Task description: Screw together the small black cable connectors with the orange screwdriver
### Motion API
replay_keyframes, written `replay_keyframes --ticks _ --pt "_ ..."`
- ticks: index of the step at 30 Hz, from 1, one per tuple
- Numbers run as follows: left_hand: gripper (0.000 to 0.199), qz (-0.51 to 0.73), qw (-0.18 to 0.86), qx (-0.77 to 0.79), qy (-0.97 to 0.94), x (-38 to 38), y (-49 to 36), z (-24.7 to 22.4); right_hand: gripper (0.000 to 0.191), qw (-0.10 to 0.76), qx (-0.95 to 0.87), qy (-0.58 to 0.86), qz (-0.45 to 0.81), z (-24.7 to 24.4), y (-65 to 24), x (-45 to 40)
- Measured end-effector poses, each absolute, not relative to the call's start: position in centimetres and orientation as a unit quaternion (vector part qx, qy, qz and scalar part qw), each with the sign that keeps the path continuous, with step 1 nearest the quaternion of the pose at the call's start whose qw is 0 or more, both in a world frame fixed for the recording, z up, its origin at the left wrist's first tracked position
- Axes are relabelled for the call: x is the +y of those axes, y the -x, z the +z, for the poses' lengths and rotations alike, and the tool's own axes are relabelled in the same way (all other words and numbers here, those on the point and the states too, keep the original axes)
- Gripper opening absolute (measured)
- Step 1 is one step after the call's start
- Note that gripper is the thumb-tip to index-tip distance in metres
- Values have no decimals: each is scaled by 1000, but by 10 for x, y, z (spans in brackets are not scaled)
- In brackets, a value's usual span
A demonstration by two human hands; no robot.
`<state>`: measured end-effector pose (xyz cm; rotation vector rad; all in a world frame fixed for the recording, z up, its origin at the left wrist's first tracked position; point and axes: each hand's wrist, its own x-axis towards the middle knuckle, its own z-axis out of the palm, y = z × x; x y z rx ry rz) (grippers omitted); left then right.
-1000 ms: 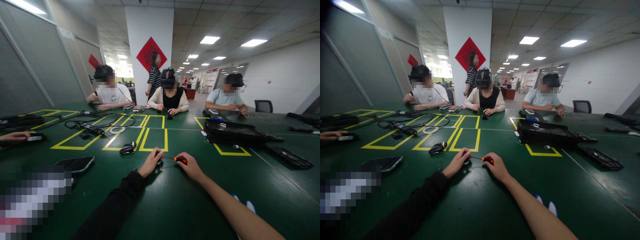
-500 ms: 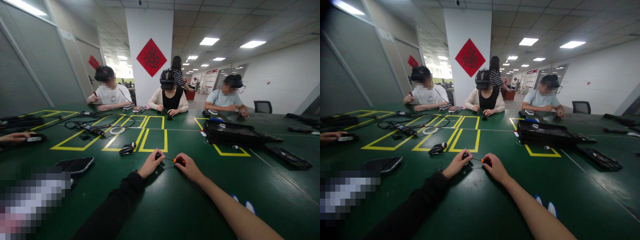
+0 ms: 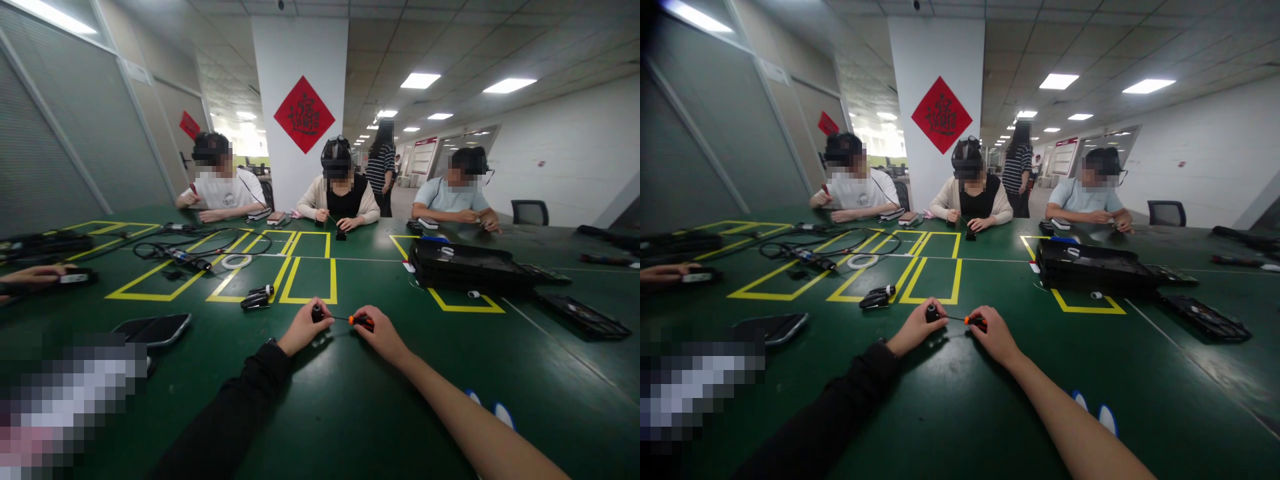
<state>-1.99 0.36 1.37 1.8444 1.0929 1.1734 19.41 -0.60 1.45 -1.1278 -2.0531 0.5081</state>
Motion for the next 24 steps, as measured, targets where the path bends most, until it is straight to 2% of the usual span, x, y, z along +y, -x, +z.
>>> replay_keyframes --ticks 4,14,24 --pt "16 451 337 424 -709 4 20 13 25 370 -786 441 225 13 -194 -5" --pt "16 453 333 421 -712 4 21 13 15 354 -807 430 195 17 -195 -7" --pt "14 450 326 430 -711 4 19 12 21 344 -805 442 198 12 -195 -4"
